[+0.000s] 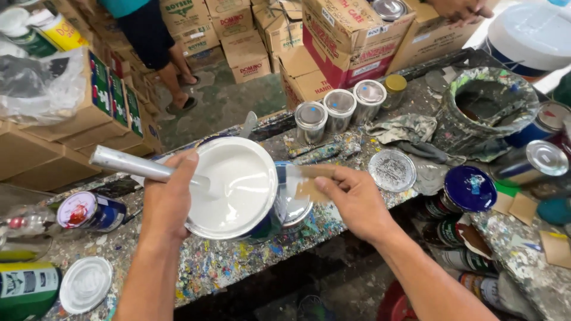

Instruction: The person prepares and mixes a custom paint color by pouring base paint into a container, adding pigment, and stirring thoroughly.

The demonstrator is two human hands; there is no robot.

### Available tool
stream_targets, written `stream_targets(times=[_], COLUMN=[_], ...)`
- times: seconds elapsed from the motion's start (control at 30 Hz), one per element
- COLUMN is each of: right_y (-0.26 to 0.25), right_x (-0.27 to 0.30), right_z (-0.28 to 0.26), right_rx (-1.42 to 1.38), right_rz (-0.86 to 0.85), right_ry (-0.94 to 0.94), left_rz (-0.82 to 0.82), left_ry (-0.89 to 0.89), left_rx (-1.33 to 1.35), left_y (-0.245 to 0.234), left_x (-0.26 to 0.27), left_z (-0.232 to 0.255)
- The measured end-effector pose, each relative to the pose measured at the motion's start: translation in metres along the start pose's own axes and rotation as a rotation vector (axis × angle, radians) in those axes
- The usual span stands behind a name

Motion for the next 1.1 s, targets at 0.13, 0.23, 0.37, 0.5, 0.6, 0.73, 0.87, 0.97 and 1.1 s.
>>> stream_targets(times=[0.13,0.23,0.37,0.5,0.6,0.73,0.87,0.97,1.1], right_y=[0.011,-0.002,-0.025,-0.004,0.032,0.057,0.106,0.146,0.220], right_x=[-0.008,0.027,0.046,0.063,0.085,0.098,0.122,0.135,0.136], right_z=[0.035,0.103,0.083,0.021,0.007,-0.016,-0.034,-0.029,0.006], right_rx=[0.301,1.088,1.108,0.394,0.233,0.314,0.267,0.265,0.139], right_rz=[-0.286,-0.468,-0.501,-0.217,-0.193,-0.140,-0.091,-0.115,-0.319], right_ry=[-0.491,-0.795,-0.656,-0.288,-0.154,-0.081,0.006,-0.082,-0.116], left_rz=[-0.005,-0.015,-0.027,-0.008,-0.035,-0.128,-0.162,-0.142,-0.062], left_ry=[0.043,0.061,0.101,0.178,0.101,-0.127,-0.065,-0.186,-0.150], left_rx=[0.009,0.027,0.017,0.173,0.210,0.152,0.206,0.157,0.159], left_y=[-0.001,-0.003,0.005,0.015,0.008,-0.024,-0.081,-0.133,-0.195], left_x=[-0.015,-0.026,-0.045,-0.095,-0.068,-0.019,-0.010,-0.008,-0.037], left_z=[-0.013,-0.019,-0.038,-0.078,-0.060,-0.027,-0.033,-0.047,-0.085])
Point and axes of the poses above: each hand's wrist, its own x-axis away from the middle knuckle, its own y-axis out of the palm, z = x × y, the point moved 3 cm from there along -x, towards the middle knuckle, and after that the axes turned 6 degrees about -y, right-handed, at the moved point
